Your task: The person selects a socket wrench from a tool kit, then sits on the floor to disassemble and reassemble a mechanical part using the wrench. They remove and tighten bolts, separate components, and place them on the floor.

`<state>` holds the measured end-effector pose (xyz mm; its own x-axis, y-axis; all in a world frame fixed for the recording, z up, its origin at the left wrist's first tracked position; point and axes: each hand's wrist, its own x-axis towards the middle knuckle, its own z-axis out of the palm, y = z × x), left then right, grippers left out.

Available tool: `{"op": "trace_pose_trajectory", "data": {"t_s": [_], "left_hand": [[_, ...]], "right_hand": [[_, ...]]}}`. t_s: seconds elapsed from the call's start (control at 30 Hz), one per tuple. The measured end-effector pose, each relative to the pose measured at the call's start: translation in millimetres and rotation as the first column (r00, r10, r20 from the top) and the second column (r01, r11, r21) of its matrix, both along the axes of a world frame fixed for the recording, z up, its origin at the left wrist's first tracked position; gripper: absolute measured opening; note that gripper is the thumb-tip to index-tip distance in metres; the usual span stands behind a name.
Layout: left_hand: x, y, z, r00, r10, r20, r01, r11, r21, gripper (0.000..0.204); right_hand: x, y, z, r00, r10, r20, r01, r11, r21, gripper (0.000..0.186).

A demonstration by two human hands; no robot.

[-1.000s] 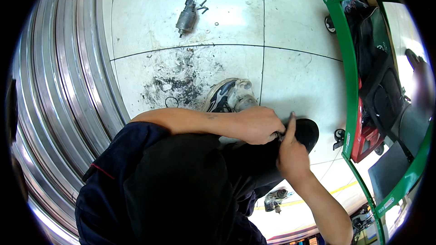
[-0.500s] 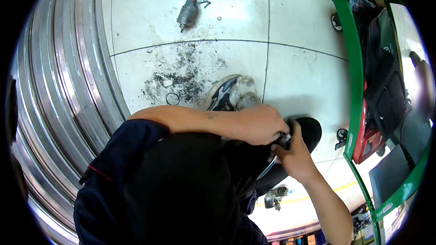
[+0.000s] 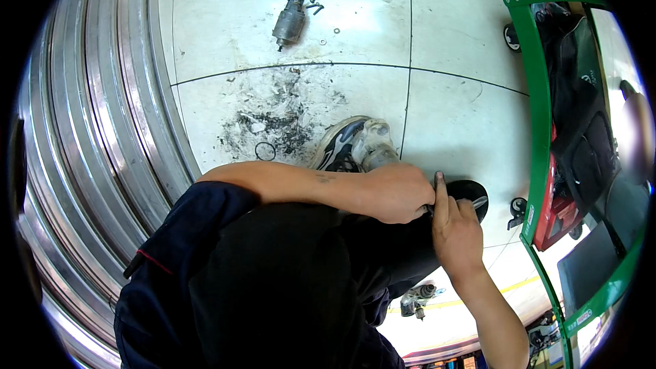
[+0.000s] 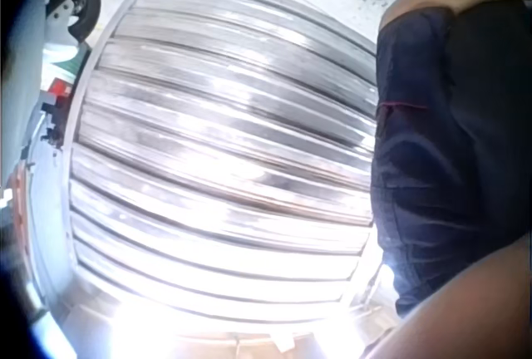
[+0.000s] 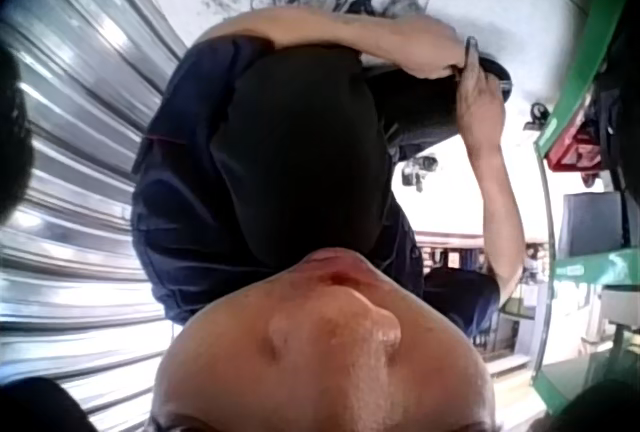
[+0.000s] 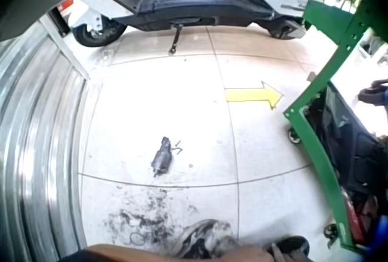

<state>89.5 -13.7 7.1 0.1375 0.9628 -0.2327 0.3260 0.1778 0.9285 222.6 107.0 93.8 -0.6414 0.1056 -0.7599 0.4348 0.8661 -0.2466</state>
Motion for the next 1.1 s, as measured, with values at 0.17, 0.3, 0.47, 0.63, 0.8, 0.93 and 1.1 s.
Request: {"op": "trace_pose_trajectory", "data": {"t_s": [0.17, 0.3, 0.47, 0.63, 0.8, 0.93, 1.1], "left_hand": [[2.1, -3.1, -3.7, 0.996, 0.064, 0.056, -0.066, 0.997, 0.041, 0.015], [-5.5, -1.5, 3.6, 1.0, 0.02, 0.002, -0.02, 1.0, -0.017, 0.015], [-0.7, -2.2, -3.0, 0.994, 0.089, 0.063, -0.091, 0.995, 0.032, 0.015], [-3.2, -2.4, -4.1, 0.982, 0.165, 0.09, -0.168, 0.985, 0.035, 0.015], [-4.7, -2.4, -3.2, 0.994, 0.097, 0.056, -0.097, 0.995, 0.011, 0.016], [-1.2, 1.8, -6.6, 0.985, 0.127, 0.12, -0.122, 0.992, -0.044, 0.016], [-9.7, 12.4, -1.7, 0.993, 0.081, 0.085, -0.072, 0.992, -0.1, 0.019]], "right_hand": [[1.1, -4.3, -1.8, 0.761, -0.612, 0.212, 0.645, 0.686, -0.336, 0.089], [-3.5, -5.0, 0.8, 0.995, -0.097, -0.004, 0.097, 0.995, -0.032, 0.082], [-7.3, -10.4, -5.0, 0.379, -0.829, 0.412, 0.911, 0.255, -0.324, 0.078], [-18.9, -1.5, -0.9, 0.565, -0.783, 0.261, 0.819, 0.494, -0.293, 0.067], [2.8, 7.8, -31.0, 0.867, -0.059, -0.494, 0.045, 0.998, -0.041, 0.069], [4.9, 7.8, -36.8, 0.538, -0.823, 0.186, 0.816, 0.452, -0.361, 0.062], [-6.2, 25.7, -35.8, 0.906, 0.059, -0.418, -0.051, 0.998, 0.031, 0.062]]}}
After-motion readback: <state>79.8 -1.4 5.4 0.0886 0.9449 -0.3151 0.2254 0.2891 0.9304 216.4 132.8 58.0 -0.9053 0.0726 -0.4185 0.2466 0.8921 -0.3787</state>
